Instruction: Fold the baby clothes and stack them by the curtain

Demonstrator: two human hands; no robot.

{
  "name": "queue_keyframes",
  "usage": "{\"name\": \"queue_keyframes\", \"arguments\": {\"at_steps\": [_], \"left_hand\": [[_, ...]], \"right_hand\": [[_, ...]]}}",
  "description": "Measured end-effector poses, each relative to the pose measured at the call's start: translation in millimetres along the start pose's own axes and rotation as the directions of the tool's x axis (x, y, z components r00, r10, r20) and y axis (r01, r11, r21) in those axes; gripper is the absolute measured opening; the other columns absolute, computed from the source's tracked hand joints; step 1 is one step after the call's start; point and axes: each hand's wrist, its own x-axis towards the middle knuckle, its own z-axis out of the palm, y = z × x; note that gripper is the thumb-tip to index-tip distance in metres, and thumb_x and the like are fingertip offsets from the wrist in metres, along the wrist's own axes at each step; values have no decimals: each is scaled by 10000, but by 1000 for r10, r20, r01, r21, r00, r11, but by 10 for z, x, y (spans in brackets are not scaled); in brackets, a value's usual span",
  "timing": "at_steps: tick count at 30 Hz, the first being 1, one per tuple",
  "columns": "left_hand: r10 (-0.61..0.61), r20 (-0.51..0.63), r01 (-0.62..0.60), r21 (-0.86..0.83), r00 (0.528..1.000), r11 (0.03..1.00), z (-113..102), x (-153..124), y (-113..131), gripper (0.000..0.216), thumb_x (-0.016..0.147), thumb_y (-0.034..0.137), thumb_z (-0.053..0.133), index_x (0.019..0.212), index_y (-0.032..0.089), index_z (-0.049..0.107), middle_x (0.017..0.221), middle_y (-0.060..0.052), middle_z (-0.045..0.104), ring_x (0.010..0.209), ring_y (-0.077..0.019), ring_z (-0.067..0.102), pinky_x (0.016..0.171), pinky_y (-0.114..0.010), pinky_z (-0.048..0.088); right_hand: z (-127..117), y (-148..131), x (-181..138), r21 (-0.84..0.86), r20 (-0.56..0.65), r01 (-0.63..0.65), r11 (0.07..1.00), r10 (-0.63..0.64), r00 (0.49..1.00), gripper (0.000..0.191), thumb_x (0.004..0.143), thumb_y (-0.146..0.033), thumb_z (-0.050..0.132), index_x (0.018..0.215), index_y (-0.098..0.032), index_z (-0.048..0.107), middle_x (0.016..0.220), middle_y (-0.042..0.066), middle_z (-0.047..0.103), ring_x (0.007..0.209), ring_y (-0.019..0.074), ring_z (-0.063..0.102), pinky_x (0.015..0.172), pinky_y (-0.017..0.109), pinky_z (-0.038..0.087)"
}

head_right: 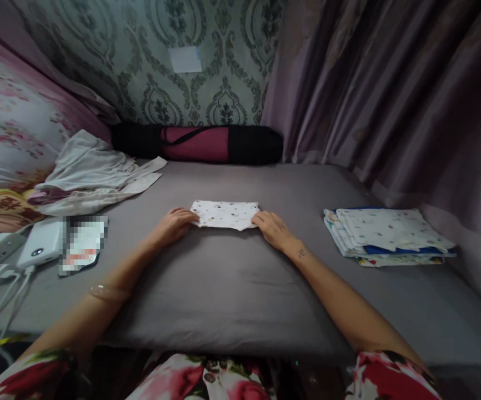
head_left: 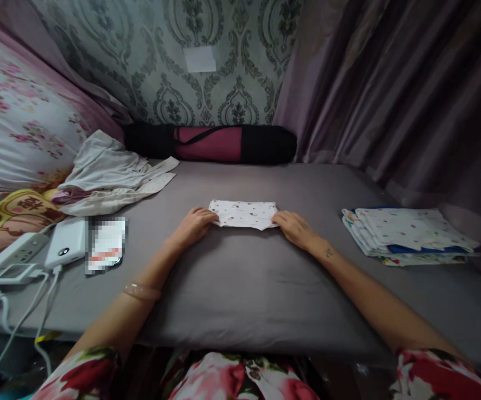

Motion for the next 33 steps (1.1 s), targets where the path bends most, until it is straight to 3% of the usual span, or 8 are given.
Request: {"name": "queue_keyframes", "arguments": {"at_steps": [5,9,12,15,20,27,33], "left_hand": [[-2,49,1,23,999,1000,57,-66,-2,481,773,76,414,1181,245,605,1315,-51,613,1257,-186,521,1126,-434,275],[-42,58,42,-5,997,999,20,-32,23,458,772,61,403,1134,228,630,1280,-54,639,1208,-193,567,1074,-416,364],[-70,-27,70,9,997,997,-8,111,134,458,805,73,397,1195,192,607,1274,-90,638,1191,-206,579,1043,-392,405],[-112,-121,121,71,986,990,27,332,340,478,879,112,362,1326,171,518,1374,-116,562,1306,-224,483,1101,-433,350],[-181,-51,188,206,982,960,206,635,583,482,947,199,327,1410,100,415,1474,-163,448,1413,-266,340,1160,-486,240],[-283,56,266,209,958,941,511,718,431,534,1000,321,230,1474,100,338,1538,-133,354,1439,-273,284,1177,-491,205],[-286,54,270,196,957,943,575,722,378,549,1008,364,214,1490,123,322,1550,-121,331,1443,-270,275,1179,-513,193]], "right_hand": [[-18,5,-71,27,21,24,999,-24,999,423,883,-15,357,1173,-187,613,1255,96,600,1130,202,518,944,321,391],[-81,-66,-2,59,41,-62,996,60,997,400,845,-14,399,1097,-182,661,1179,99,651,1089,215,569,932,352,417],[-101,-242,207,78,-43,-110,991,114,993,394,879,-72,389,1167,-153,645,1222,125,645,1139,237,569,982,394,413],[-62,-485,500,76,-114,-114,991,122,986,467,956,-187,314,1377,-100,498,1427,146,502,1340,247,422,1122,428,293],[87,-724,874,44,-25,-156,987,157,987,569,980,-288,237,1478,-30,336,1549,154,316,1447,252,241,1186,459,150],[359,-664,908,76,52,-220,973,216,975,579,971,-276,209,1477,-31,348,1538,136,344,1436,230,272,1187,425,143],[437,-644,890,84,17,-207,975,206,978,578,967,-275,218,1481,-43,347,1539,126,346,1434,228,274,1189,417,129]]}}
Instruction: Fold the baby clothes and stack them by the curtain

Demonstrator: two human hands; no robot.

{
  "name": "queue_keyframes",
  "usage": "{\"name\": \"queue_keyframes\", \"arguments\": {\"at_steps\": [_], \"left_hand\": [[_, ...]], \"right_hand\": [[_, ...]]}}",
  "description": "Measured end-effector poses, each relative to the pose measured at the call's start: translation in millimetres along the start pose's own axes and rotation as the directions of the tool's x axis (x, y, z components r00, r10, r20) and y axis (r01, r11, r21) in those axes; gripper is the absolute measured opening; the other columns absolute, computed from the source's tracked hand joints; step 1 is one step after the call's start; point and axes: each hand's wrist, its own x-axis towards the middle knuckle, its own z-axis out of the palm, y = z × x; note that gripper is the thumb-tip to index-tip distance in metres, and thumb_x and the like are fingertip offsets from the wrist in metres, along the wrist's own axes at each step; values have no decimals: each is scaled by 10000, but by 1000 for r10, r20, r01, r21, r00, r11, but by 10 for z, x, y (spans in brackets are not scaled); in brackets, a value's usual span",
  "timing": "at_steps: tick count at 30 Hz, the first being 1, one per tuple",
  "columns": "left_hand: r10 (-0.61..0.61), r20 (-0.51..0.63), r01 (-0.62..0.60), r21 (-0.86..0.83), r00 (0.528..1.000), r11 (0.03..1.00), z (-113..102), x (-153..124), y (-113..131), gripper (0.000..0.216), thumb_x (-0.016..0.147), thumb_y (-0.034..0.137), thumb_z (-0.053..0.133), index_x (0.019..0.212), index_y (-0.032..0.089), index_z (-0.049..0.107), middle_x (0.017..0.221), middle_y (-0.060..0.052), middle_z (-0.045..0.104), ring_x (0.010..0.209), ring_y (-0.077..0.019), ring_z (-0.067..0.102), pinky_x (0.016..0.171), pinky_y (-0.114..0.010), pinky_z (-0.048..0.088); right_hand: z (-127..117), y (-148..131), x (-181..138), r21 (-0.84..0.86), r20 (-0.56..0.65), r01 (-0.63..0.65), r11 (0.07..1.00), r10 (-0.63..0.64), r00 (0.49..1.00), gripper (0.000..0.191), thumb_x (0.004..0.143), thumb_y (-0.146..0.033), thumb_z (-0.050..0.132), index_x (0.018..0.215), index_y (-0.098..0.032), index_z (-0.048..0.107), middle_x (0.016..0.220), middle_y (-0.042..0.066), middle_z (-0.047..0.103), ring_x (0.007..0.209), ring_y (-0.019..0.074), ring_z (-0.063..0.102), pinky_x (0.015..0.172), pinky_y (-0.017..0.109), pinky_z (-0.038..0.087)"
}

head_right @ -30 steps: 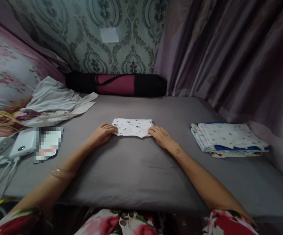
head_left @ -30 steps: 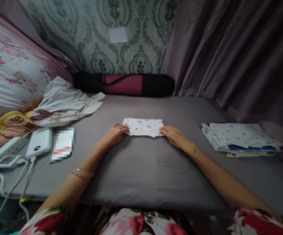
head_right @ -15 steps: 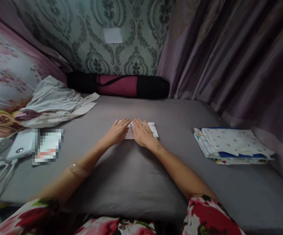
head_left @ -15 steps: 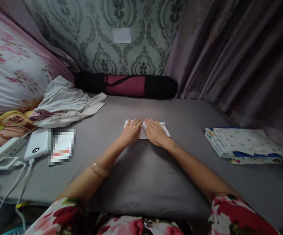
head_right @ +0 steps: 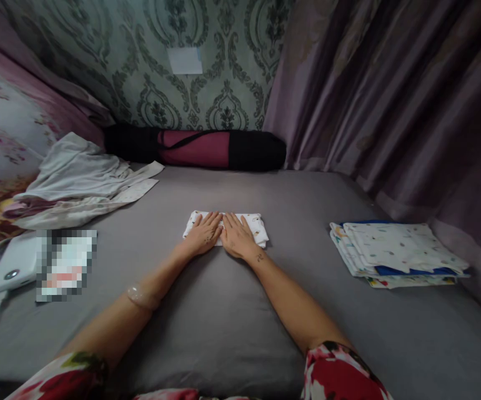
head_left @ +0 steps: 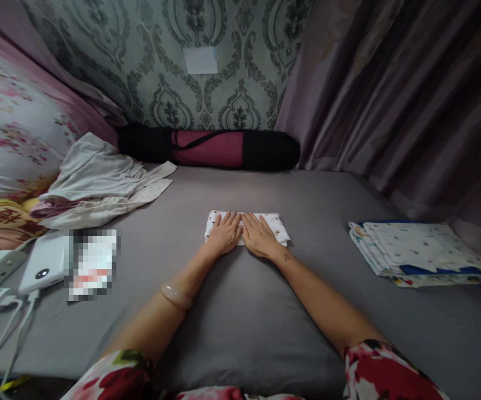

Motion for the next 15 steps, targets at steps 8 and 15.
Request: {"name": "queue_keyframes", "arguments": {"at_steps": [8,15], "left_hand": [[3,-67,-2,24,998,1000,-101,-46,32,539,1007,359,228,1455,100,380,1523,-130,382,1421,-260,326,1171,-485,227],[-62,-199,80,79,978,994,-171,-117,-17,567,1009,412,192,1444,126,417,1518,-129,393,1442,-266,280,1188,-484,164]], "right_hand": [[-84,-16,-10,24,26,-20,1000,19,999,571,974,-284,244,1486,-50,338,1545,124,336,1440,228,260,1192,424,123],[-177,22,-58,-17,-65,-118,993,116,991,572,997,-349,261,1497,-79,324,1569,132,278,1458,256,201,1189,464,91]]}}
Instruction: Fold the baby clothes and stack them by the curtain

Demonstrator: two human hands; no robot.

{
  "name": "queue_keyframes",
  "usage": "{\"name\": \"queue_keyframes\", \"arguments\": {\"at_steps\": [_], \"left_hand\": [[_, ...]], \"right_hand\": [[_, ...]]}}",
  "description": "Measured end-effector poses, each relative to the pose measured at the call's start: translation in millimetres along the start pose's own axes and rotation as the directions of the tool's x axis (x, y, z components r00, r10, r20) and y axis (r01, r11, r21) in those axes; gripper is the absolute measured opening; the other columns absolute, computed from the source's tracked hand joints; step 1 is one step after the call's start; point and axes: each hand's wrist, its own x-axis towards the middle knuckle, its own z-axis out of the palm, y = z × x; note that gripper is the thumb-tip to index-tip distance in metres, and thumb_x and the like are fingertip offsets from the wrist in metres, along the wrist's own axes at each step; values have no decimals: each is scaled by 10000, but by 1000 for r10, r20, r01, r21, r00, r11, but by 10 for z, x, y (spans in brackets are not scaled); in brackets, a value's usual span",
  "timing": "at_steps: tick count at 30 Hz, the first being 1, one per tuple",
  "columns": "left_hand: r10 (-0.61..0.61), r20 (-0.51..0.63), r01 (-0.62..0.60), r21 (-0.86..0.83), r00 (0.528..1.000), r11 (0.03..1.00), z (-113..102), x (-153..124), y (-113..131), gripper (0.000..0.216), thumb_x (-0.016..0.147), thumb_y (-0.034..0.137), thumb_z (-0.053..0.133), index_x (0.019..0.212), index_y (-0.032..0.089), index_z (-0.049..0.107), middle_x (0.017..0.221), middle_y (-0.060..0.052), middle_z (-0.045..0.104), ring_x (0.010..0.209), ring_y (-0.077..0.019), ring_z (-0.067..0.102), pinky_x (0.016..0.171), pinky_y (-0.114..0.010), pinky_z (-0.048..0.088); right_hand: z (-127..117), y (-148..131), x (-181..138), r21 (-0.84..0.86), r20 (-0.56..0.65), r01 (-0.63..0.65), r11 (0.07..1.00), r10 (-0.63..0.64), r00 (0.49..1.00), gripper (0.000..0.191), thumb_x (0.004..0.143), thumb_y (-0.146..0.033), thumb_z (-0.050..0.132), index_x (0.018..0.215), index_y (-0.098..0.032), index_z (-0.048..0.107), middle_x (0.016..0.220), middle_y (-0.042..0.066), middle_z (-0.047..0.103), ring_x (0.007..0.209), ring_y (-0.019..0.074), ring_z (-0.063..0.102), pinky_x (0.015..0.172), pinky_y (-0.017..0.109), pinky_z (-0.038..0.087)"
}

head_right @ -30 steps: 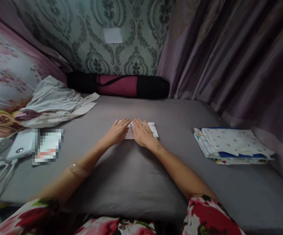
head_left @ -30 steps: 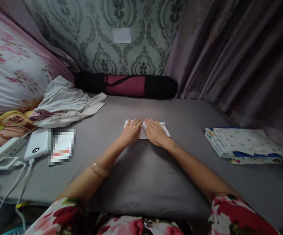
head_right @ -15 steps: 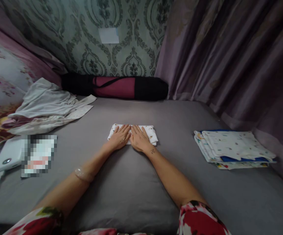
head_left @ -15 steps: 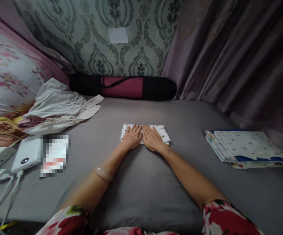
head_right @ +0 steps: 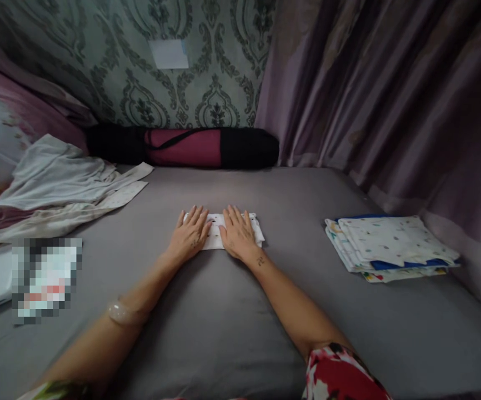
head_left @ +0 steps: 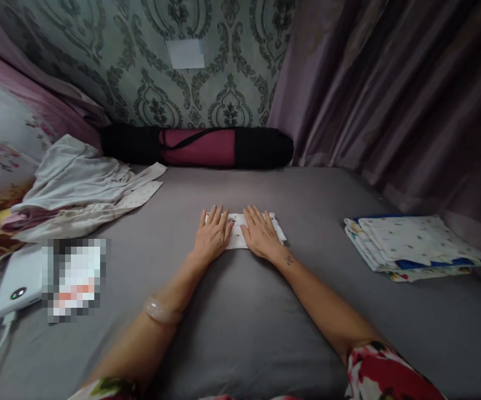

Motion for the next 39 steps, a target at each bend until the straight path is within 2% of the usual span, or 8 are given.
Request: {"name": "queue_keyframes", "arguments": {"at_steps": [3,6,16,21,25,28,33,39], "left_hand": [[-1,134,-1,8,991,1000,59,-15,-43,582,1005,442,204,1454,134,409,1511,-133,403,1425,-297,310,1172,-500,199],[-9,176,7,11,984,1000,95,-12,-62,589,1005,454,194,1468,145,385,1522,-130,386,1428,-300,302,1169,-503,203],[-12,104,13,-12,994,1000,44,-27,-63,558,1006,408,188,1417,128,441,1489,-156,430,1417,-285,327,1168,-508,205],[-57,-13,57,-5,998,998,4,-36,-93,558,1003,391,180,1400,121,464,1494,-154,423,1430,-269,306,1189,-494,158],[-95,101,98,-22,990,995,64,-15,-152,570,995,402,214,1433,97,415,1508,-165,397,1437,-289,287,1175,-503,197],[-104,181,113,-42,978,993,108,-1,-181,592,993,411,221,1447,66,381,1522,-177,366,1444,-303,262,1169,-513,206],[-122,176,144,-118,977,983,109,11,-204,554,994,397,222,1434,110,395,1536,-158,349,1452,-286,247,1166,-513,217],[-156,123,181,-225,980,957,173,-38,-373,480,984,343,254,1372,155,463,1520,-149,379,1423,-278,313,1125,-483,320]], "right_hand": [[64,24,-12,11,75,6,1000,-7,997,555,1003,-388,264,1500,-155,342,1558,110,316,1446,261,237,1177,472,130],[110,32,-12,9,91,4,1000,-5,996,551,1003,-393,266,1502,-172,341,1555,103,327,1442,266,245,1173,479,140],[79,38,-11,15,102,0,1000,-1,995,573,1004,-403,241,1501,-135,338,1559,124,308,1448,260,233,1178,467,134],[6,119,22,-38,2,-91,995,91,996,607,1003,-388,215,1478,-33,344,1567,169,261,1465,272,173,1186,485,53],[14,213,42,-41,81,-194,980,197,977,638,999,-395,212,1470,18,332,1555,189,277,1459,282,193,1188,451,100],[67,255,44,-34,125,-204,978,207,970,652,997,-407,203,1473,21,328,1546,188,303,1450,288,220,1186,439,124],[96,275,57,-38,140,-201,979,205,969,663,994,-421,190,1474,17,324,1550,190,294,1455,282,204,1188,436,115],[-108,332,70,-3,211,-141,990,138,968,668,989,-434,146,1496,-25,293,1569,169,255,1466,278,174,1188,475,106]]}}
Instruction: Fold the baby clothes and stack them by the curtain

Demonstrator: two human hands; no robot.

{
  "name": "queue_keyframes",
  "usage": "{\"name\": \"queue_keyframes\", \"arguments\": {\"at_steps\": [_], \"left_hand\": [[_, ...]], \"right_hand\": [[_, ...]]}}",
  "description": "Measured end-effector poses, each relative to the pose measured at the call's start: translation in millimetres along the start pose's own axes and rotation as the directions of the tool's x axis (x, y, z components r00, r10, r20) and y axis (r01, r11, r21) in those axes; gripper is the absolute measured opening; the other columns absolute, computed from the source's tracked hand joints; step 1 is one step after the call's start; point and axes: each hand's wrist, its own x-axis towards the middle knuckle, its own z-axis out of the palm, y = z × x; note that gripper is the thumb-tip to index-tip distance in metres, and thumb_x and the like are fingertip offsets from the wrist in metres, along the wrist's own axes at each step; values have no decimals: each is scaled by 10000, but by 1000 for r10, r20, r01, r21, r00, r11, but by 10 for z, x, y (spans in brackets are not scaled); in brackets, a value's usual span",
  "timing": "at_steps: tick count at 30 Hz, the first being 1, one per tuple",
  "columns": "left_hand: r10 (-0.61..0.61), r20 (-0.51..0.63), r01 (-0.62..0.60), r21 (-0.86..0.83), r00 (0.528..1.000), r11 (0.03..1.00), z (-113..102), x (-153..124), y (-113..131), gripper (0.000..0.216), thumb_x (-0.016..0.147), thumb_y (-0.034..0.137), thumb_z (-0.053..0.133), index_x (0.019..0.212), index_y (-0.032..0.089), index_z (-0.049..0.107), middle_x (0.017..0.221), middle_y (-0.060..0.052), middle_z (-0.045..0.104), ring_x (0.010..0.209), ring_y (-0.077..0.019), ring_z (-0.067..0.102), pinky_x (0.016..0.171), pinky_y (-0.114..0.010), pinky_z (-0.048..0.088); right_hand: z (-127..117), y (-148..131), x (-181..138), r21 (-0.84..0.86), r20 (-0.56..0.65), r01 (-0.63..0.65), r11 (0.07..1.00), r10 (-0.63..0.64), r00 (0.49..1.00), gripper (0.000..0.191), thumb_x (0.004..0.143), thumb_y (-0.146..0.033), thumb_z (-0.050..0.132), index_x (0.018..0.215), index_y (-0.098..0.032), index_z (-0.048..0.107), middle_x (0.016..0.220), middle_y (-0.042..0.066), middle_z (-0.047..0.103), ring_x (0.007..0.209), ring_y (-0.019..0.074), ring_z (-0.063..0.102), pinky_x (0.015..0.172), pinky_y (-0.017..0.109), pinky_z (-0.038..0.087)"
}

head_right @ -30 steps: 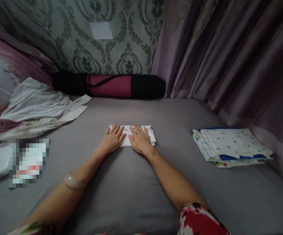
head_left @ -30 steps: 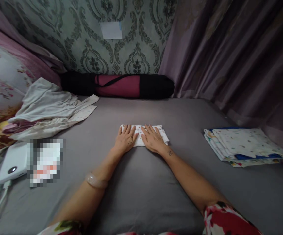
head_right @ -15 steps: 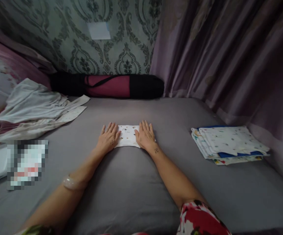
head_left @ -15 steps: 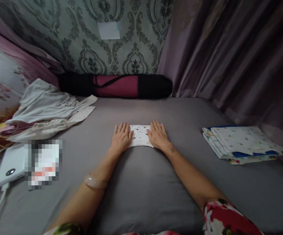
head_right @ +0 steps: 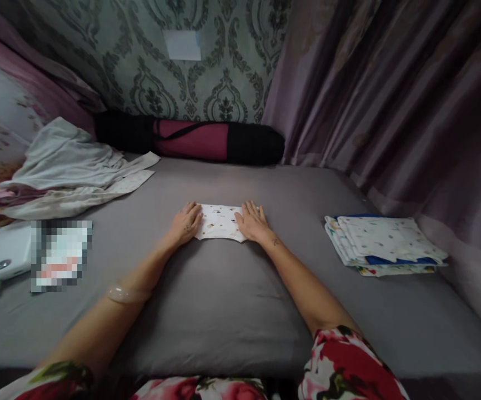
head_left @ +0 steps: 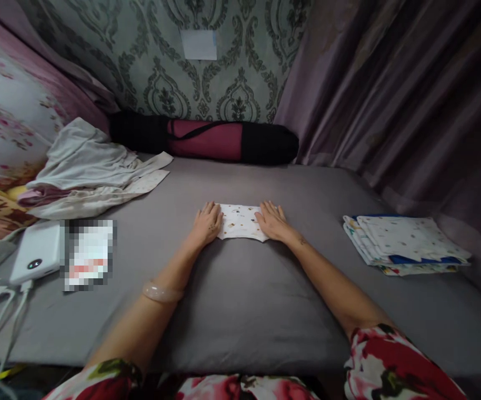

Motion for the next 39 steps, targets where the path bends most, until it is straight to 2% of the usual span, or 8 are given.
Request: {"name": "queue_keyframes", "arguments": {"at_steps": [5,11,16,20,25,32,39], "left_hand": [[5,-69,-7,-36,998,999,32,-45,-183,432,967,319,311,1341,206,495,1412,-132,486,1357,-280,387,1095,-463,354],[27,-47,-29,-45,999,999,-19,-67,-222,432,957,297,326,1341,221,509,1301,-126,540,1318,-312,391,1085,-502,342],[37,-51,-40,-48,998,998,-24,-55,-243,428,954,293,339,1345,230,502,1287,-115,551,1284,-290,419,1068,-475,365],[41,-67,-44,-58,997,997,-4,-49,-262,420,956,287,341,1340,238,503,1277,-107,560,1265,-272,439,1067,-468,370],[38,-99,-46,-81,994,996,10,-41,-297,432,954,288,351,1355,225,500,1277,-117,569,1249,-270,465,1070,-476,375],[-64,-92,58,-67,994,996,-1,-48,-294,440,959,312,355,1349,165,497,1392,-135,515,1354,-312,389,1099,-497,353],[-72,-82,65,-89,994,994,-9,-29,-305,412,966,308,375,1330,158,496,1385,-126,530,1366,-284,389,1123,-451,334]], "right_hand": [[-30,112,-83,-65,-121,126,990,-133,984,667,985,-439,143,1502,-46,291,1579,147,238,1474,238,148,1198,443,81],[161,224,-111,-39,-68,133,990,-136,988,665,981,-407,147,1470,-8,356,1550,160,310,1456,234,220,1192,384,159],[131,236,-92,-35,-33,129,991,-130,991,674,979,-432,158,1481,-21,338,1557,155,296,1460,237,207,1189,395,171],[23,152,-63,-48,3,104,993,-104,995,665,980,-442,143,1484,-60,348,1554,146,307,1456,250,220,1190,444,138],[-7,-71,-11,-40,-63,160,986,-162,985,642,994,-424,146,1499,-63,312,1576,131,256,1468,231,176,1196,444,76],[196,-146,1,-43,-48,178,983,-180,983,626,1000,-418,168,1492,-68,333,1564,133,292,1449,235,236,1188,411,129],[103,-196,37,-18,18,161,987,-160,987,634,995,-417,177,1485,-47,334,1561,159,285,1454,252,223,1184,441,148]]}}
